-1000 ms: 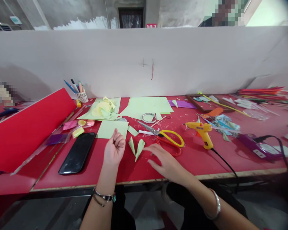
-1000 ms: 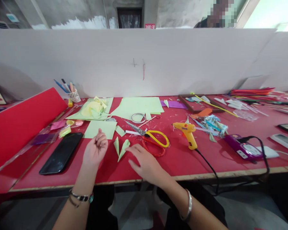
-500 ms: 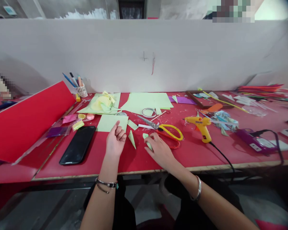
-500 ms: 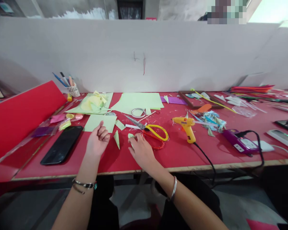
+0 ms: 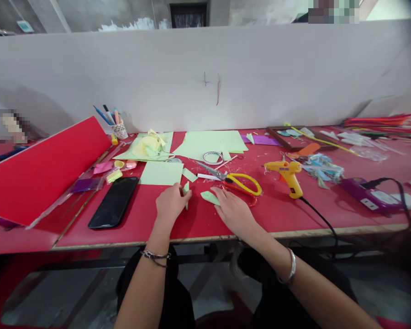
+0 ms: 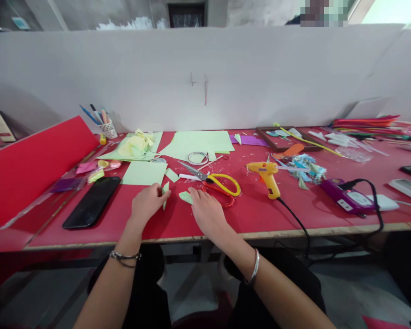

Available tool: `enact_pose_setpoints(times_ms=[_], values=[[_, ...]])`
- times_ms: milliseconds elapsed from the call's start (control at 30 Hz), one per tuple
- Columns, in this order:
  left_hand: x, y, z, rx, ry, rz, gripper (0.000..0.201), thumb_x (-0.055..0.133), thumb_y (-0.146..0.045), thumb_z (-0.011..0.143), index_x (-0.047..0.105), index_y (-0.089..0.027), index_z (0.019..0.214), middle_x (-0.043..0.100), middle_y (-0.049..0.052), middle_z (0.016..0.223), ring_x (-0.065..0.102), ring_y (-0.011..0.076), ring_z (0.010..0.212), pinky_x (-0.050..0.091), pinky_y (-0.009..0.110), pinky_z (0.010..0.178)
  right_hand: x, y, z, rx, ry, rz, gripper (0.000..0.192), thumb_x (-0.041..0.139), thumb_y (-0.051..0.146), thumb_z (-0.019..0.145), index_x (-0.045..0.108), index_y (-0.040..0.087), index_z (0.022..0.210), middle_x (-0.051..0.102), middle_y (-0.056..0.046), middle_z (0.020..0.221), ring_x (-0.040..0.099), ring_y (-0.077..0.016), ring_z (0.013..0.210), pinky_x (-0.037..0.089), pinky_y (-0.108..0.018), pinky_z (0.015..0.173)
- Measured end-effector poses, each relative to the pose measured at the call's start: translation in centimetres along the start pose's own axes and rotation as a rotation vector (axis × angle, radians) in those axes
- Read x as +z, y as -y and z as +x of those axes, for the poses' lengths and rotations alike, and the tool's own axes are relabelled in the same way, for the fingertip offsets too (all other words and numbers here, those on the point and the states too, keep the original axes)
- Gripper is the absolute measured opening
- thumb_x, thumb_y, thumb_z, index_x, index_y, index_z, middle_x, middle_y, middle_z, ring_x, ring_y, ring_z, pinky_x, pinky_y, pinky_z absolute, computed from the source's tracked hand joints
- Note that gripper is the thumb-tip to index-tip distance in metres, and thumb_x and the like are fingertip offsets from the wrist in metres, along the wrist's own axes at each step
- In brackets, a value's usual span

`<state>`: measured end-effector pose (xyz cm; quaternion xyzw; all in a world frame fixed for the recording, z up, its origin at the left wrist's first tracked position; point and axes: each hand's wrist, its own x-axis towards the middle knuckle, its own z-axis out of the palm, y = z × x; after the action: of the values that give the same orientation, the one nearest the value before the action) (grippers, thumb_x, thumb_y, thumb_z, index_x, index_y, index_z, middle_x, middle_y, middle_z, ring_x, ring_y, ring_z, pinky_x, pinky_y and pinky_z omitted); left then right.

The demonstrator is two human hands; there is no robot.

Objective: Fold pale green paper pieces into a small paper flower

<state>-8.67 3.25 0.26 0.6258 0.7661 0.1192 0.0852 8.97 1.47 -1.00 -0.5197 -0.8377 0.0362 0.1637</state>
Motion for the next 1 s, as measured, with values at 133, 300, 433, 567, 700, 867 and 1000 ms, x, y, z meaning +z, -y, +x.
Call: enact_pose_setpoints(times_ms=[133,300,433,567,700,867,1000], values=[[-0.3,0.4,0.0,-0.019,-0.040,0.033,0.031,0.043,-0.046,0.079,0.053,-0.021,0.093,0.065,0.009,0.082,0.060,0.0238,0.077,0.038,0.026,0.056,-0.9,-0.6,-0.1,0.027,-0.005,-0.045,0.041,0.036,0.013,0.082,0.042,0.015,0.122,0.064,-0.011,0.101,0.060,-0.0225,0.089,0.046,-0.030,0.069],[-0.2,0.2,-0.6,0.013,-0.180,-0.010,0.037,0.042,-0.042,0.081,0.045,-0.020,0.110,0.063,0.010,0.089,0.059,0.0242,0.081,0.036,0.025,0.055,-1.6,-1.3,-0.1,0.038,-0.039,-0.133,0.033,0.040,0.018,0.081,0.052,0.017,0.112,0.067,-0.009,0.083,0.062,-0.0242,0.071,0.044,-0.032,0.059],[-0.3,-0.2,-0.9,0.160,-0.325,-0.288,0.031,0.042,-0.037,0.082,0.048,-0.020,0.108,0.058,0.005,0.077,0.055,0.0189,0.070,0.033,0.022,0.053,-0.8,-1.5,-0.2,-0.050,-0.119,-0.188,0.030,0.038,0.013,0.081,0.056,0.013,0.105,0.066,-0.011,0.086,0.060,-0.0245,0.079,0.043,-0.034,0.069],[-0.2,-0.8,-1.5,0.353,-0.026,-0.733,0.033,0.031,-0.036,0.087,0.057,-0.019,0.097,0.046,-0.001,0.058,0.042,0.0126,0.050,0.030,0.022,0.051,0.2,-2.2,-0.6,-0.077,-0.237,-0.214,0.031,0.033,0.012,0.084,0.054,0.015,0.107,0.064,-0.012,0.093,0.058,-0.0229,0.084,0.043,-0.033,0.071],[0.8,-2.2,-2.9,0.463,0.168,-0.871,0.023,0.046,-0.037,0.080,0.057,-0.017,0.077,0.044,-0.002,0.058,0.037,0.0108,0.051,0.027,0.022,0.049,0.2,-2.6,-0.9,-0.069,-0.268,-0.125,0.029,0.034,0.020,0.086,0.051,0.015,0.109,0.060,-0.013,0.094,0.055,-0.0244,0.086,0.044,-0.035,0.073],[2.1,-3.8,-4.3,0.413,0.119,-0.837,0.024,0.055,-0.038,0.075,0.046,-0.017,0.065,0.028,-0.007,0.051,0.029,0.0081,0.046,0.023,0.021,0.046,0.2,-2.7,-0.8,-0.148,-0.174,0.024,0.030,0.035,0.023,0.086,0.046,0.012,0.112,0.056,-0.014,0.097,0.052,-0.0255,0.090,0.044,-0.037,0.075],[2.4,-3.8,-4.2,0.439,-0.055,-0.714,0.021,0.050,-0.037,0.079,0.054,-0.019,0.088,0.039,-0.005,0.054,0.038,0.0095,0.048,0.026,0.020,0.048,0.4,-2.8,-0.7,-0.187,-0.128,0.031,0.023,0.035,0.019,0.085,0.052,0.014,0.101,0.058,-0.012,0.094,0.053,-0.0241,0.090,0.044,-0.037,0.077]])
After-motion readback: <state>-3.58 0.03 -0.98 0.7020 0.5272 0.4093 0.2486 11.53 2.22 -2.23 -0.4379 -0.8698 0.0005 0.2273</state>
